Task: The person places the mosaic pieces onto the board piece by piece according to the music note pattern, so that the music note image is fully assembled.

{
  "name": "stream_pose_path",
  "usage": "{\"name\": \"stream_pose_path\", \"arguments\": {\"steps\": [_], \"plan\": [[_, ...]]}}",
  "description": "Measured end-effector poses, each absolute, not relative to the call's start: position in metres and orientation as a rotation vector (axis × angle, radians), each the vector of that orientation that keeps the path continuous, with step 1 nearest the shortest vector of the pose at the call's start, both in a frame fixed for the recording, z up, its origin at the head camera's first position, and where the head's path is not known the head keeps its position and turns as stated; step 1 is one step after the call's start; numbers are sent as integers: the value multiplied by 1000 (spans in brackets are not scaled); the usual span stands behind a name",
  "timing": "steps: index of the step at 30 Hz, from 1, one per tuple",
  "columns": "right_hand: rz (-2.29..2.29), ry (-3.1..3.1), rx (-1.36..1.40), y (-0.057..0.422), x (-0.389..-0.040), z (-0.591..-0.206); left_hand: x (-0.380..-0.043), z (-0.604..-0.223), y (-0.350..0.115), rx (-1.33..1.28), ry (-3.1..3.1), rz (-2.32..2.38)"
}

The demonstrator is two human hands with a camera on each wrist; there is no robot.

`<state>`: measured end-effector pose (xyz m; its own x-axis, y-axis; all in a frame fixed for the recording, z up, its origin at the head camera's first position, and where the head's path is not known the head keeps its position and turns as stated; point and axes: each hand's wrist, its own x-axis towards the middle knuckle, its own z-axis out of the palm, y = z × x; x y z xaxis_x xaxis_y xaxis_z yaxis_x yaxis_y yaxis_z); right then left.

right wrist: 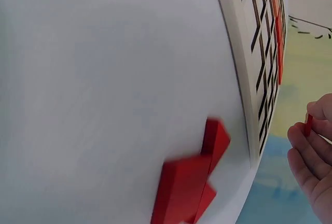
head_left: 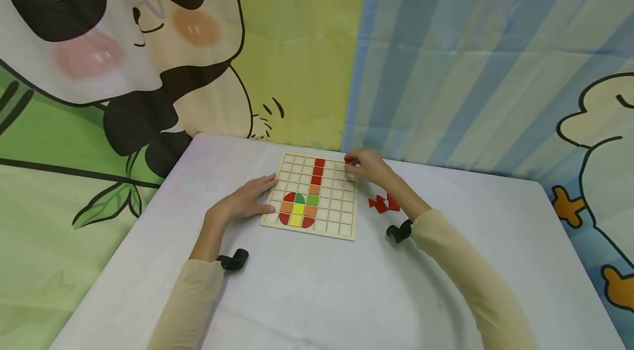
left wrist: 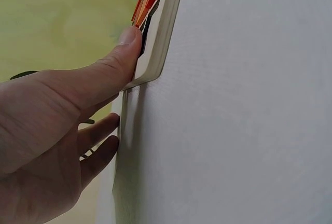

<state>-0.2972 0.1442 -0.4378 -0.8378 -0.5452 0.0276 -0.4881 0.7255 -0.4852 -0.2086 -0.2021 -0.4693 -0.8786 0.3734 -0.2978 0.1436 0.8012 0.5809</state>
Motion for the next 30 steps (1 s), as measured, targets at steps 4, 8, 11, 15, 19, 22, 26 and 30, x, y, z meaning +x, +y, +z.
{"name": "stream_pose_path", "arguments": {"steps": [4, 8, 11, 15, 19, 22, 26, 30], "plan": [[-734, 2770, -894, 126, -301, -442, -209, -469, -201, 400, 2583, 790], [-710, 2737, -865, 113, -306, -446, -209, -469, -200, 423, 2585, 778], [-679, 2728, -826, 106, -309, -446, -210, -470, -200, 430, 2588, 774], [-633, 2720, -791, 100, -313, -446, -211, -470, -200, 430, 2593, 767], [-565, 2708, -783, 96, -317, -449, -211, -469, -200, 427, 2592, 765], [-535, 2703, -783, 94, -320, -452, -210, -469, -200, 420, 2592, 772], [-549, 2703, -763, 91, -323, -453, -210, -469, -201, 414, 2595, 776], [-530, 2705, -751, 87, -323, -452, -210, -468, -202, 410, 2592, 783]]}}
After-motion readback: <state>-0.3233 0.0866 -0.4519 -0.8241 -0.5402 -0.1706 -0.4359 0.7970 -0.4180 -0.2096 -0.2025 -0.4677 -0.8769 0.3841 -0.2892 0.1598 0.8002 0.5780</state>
